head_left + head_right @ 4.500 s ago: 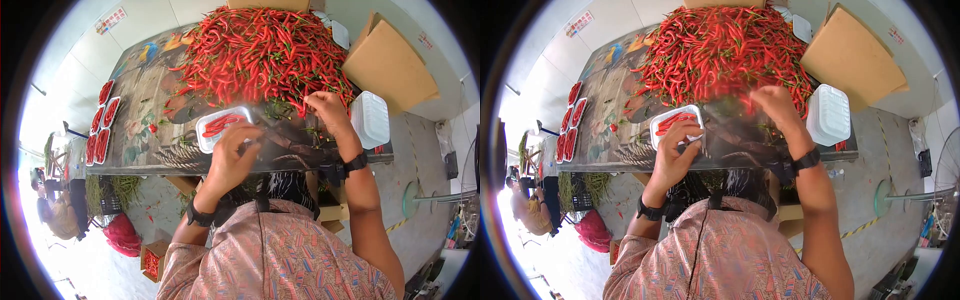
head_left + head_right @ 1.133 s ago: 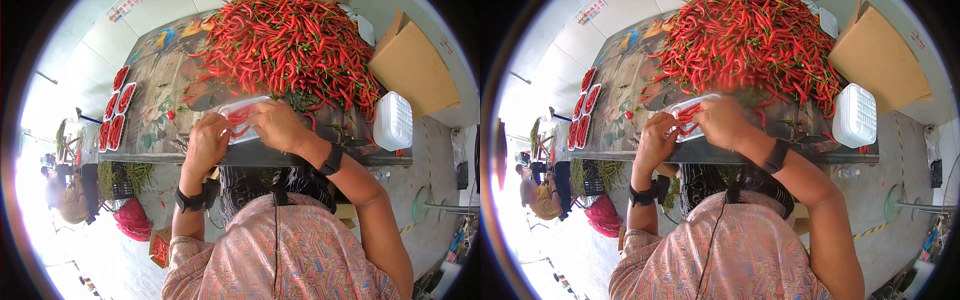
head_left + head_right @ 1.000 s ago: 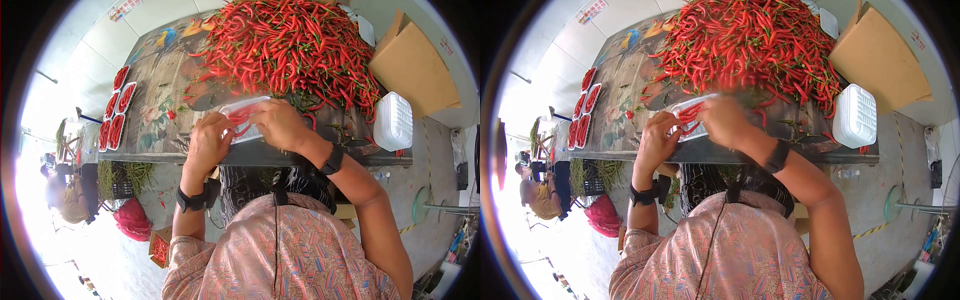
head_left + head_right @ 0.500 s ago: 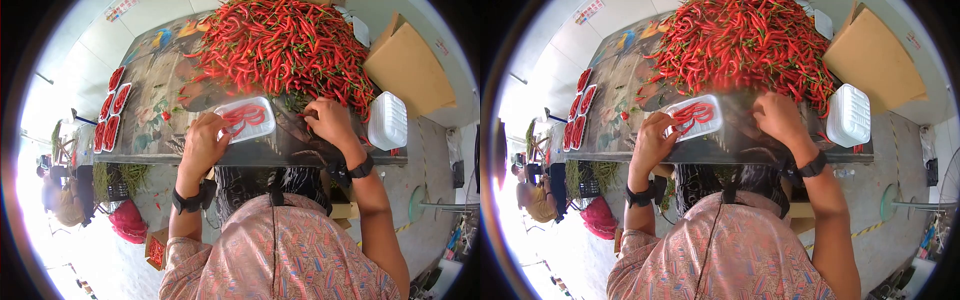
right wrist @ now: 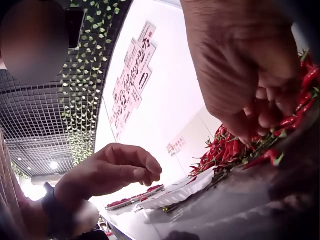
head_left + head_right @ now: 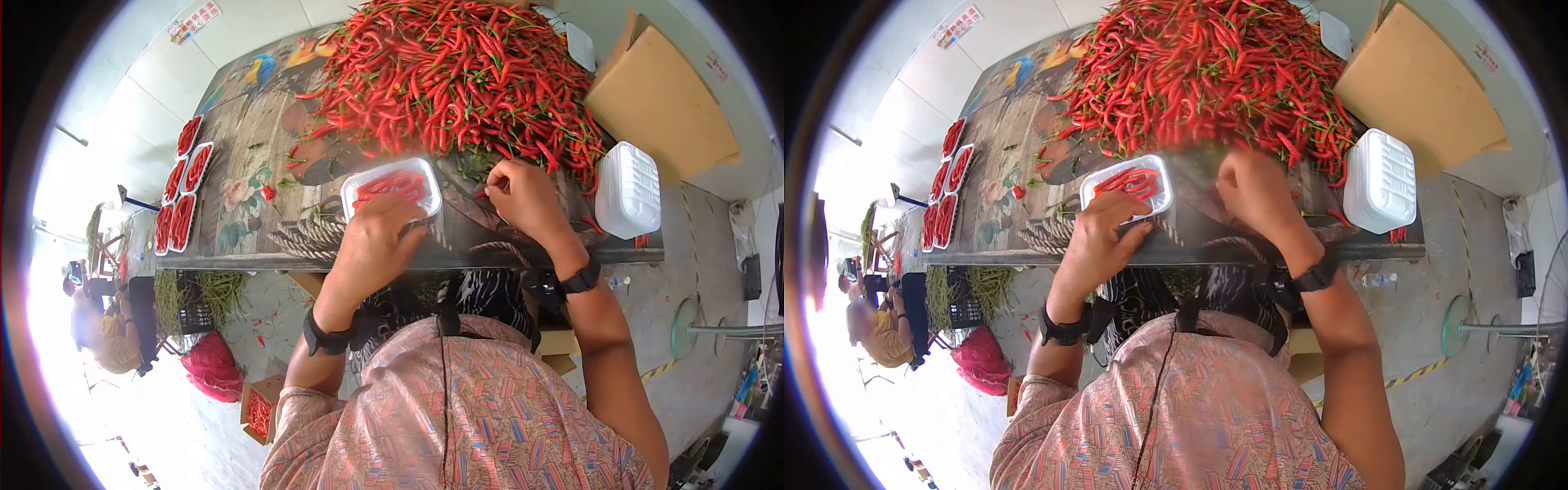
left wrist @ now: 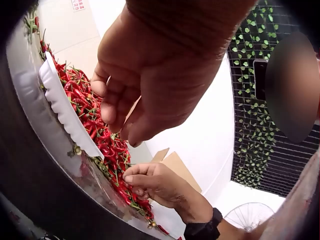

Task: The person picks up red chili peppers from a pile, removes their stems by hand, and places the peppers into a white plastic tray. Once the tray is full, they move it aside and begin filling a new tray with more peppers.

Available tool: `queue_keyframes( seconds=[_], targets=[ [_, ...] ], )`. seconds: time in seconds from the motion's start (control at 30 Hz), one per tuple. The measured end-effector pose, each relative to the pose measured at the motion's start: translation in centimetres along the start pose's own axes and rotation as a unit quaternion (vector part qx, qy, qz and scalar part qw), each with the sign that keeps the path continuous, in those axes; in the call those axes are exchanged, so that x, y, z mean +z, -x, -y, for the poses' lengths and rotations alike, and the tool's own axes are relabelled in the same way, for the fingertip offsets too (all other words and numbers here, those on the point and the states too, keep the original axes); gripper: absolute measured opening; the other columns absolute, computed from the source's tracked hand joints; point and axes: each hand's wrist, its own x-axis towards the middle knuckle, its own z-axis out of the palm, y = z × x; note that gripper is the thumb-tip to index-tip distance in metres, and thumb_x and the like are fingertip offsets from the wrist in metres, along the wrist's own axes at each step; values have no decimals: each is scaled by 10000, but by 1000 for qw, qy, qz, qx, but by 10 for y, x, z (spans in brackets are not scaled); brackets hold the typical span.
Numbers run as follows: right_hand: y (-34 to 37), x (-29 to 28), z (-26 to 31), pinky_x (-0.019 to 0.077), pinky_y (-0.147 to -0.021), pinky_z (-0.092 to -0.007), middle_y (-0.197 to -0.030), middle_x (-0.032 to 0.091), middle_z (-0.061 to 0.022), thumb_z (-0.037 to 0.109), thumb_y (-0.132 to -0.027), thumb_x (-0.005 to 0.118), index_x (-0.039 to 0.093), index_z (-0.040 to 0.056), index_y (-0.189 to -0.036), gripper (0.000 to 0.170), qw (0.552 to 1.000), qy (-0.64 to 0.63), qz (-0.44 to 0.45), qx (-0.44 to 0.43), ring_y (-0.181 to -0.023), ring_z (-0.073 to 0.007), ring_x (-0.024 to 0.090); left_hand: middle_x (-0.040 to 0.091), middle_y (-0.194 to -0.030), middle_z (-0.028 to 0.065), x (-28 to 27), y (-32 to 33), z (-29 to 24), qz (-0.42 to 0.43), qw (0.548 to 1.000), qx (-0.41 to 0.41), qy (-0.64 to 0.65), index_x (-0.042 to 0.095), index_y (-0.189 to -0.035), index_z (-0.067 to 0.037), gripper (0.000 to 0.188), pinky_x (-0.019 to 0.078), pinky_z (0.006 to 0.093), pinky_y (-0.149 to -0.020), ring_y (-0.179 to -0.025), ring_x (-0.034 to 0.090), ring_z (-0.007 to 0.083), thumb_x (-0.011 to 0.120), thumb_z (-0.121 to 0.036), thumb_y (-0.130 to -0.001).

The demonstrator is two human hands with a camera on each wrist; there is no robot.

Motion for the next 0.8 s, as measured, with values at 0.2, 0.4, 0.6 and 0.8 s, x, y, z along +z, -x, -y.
queue_keyframes(
  seconds=[0.2,0.4,0.6,0.8],
  targets=[
    [5,2,-5,519,-646,-343,-747,661,-112,89,-760,740,649,3,-820,139,983,167,73,-5,-689,-213,669,667,-921,162,5,-6,-7,19,1000,14,8,676,-937,3,171,511,416,-808,-904,648,350,732,-50,-784],
    [-1,-12,21,526,-598,-273,-756,667,-38,106,-883,715,631,20,-908,123,908,-377,72,170,-674,-113,654,646,-846,162,13,-8,-13,-13,998,-23,64,671,-887,-13,123,520,408,-720,-793,646,347,716,-72,-789],
    [1,-1,53,538,-592,-233,-761,655,-31,78,-908,698,611,47,-933,97,835,-519,42,178,-653,-101,651,686,-824,74,13,-9,-24,-63,990,-98,84,679,-923,8,134,501,285,-648,-699,618,129,743,-40,-815],
    [5,22,68,532,-591,-246,-789,664,-52,58,-894,700,610,17,-936,107,812,-558,16,170,-664,-111,652,651,-759,111,16,-4,-23,-90,975,-153,134,668,-881,-10,105,504,319,-629,-661,640,216,724,-69,-814]
  ],
)
